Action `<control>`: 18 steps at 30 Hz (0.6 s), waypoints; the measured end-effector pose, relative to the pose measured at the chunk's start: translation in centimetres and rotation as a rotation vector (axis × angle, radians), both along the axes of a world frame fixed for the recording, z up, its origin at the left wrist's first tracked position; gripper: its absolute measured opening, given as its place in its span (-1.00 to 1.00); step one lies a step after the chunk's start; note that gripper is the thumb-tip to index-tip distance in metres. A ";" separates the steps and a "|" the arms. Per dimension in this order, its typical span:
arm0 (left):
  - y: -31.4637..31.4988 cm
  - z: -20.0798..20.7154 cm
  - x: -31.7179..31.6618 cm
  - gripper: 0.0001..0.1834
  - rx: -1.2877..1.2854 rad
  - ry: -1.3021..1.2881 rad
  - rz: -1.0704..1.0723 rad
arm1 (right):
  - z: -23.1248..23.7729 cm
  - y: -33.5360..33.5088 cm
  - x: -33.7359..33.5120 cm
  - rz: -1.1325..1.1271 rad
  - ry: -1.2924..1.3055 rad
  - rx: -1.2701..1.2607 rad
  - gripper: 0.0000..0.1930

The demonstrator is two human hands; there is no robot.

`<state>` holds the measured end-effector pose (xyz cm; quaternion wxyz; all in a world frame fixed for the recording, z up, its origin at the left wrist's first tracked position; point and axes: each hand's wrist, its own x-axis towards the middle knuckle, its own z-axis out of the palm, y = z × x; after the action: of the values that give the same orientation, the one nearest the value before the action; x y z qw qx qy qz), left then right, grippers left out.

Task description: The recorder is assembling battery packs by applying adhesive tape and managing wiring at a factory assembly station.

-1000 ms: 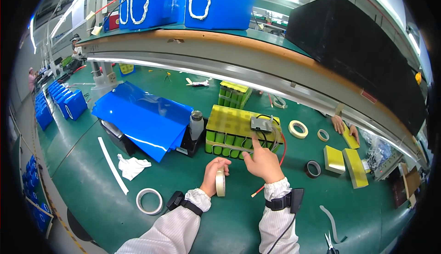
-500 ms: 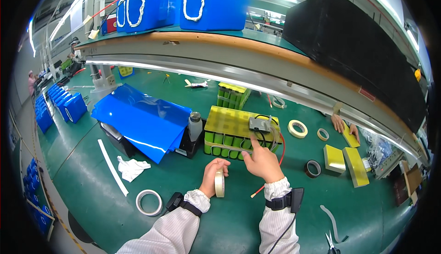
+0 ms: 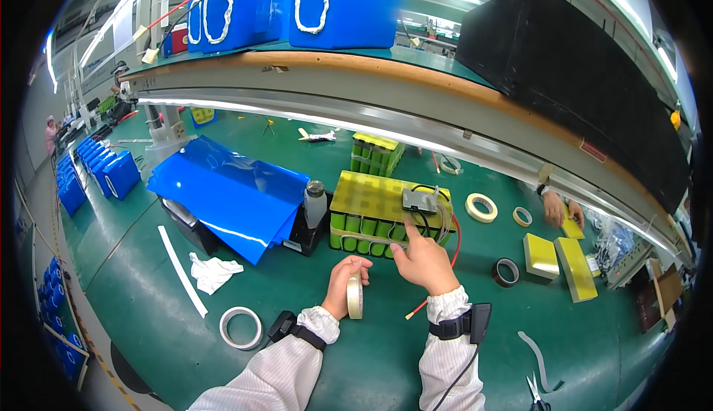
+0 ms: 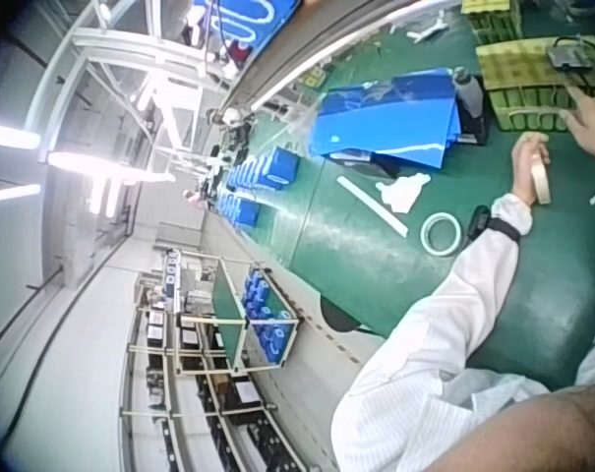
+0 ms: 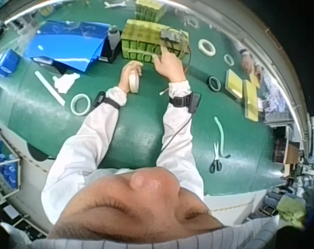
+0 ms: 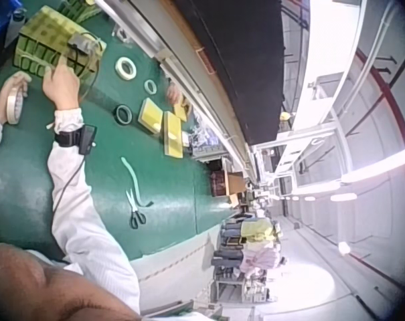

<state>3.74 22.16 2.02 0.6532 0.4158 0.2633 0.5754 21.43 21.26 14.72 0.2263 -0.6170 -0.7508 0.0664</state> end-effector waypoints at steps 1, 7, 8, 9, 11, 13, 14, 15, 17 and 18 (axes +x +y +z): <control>0.0 -0.1 -0.1 -0.64 0.002 -0.003 0.001 | 0.1 0.0 -0.1 0.002 0.001 -0.002 -0.29; 0.0 -0.3 -0.2 -0.64 -0.006 -0.010 -0.004 | -0.3 0.2 -0.3 0.006 -0.004 0.031 -0.29; 0.0 -0.2 -0.2 -0.64 -0.006 -0.010 -0.004 | -0.3 0.2 -0.2 0.006 -0.004 0.030 -0.29; 0.0 -0.2 -0.2 -0.64 -0.003 -0.010 -0.003 | -0.4 0.2 -0.2 0.005 -0.006 0.034 -0.28; 0.0 -0.2 -0.2 -0.64 0.000 -0.009 -0.002 | -0.5 0.4 -0.2 0.005 -0.008 0.037 -0.28; 0.1 -0.2 -0.1 -0.63 -0.004 -0.008 -0.007 | -0.5 0.4 -0.2 -0.002 -0.011 0.035 -0.27; 0.1 -0.2 -0.1 -0.63 -0.004 -0.009 -0.007 | -0.6 0.5 -0.1 -0.003 -0.011 0.035 -0.27; 0.1 -0.2 -0.1 -0.63 -0.004 -0.008 -0.008 | -0.6 0.5 -0.1 -0.004 -0.013 0.035 -0.27; 0.0 -0.1 -0.3 -0.63 -0.004 -0.006 -0.003 | -0.6 0.5 -0.3 0.001 -0.013 0.036 -0.27; 0.0 0.0 -0.4 -0.63 -0.007 -0.005 -0.001 | -0.5 0.6 -0.4 0.001 -0.011 0.029 -0.27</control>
<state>3.34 22.16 2.02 0.6556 0.4121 0.2636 0.5752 21.00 21.82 14.17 0.2310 -0.6137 -0.7532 0.0523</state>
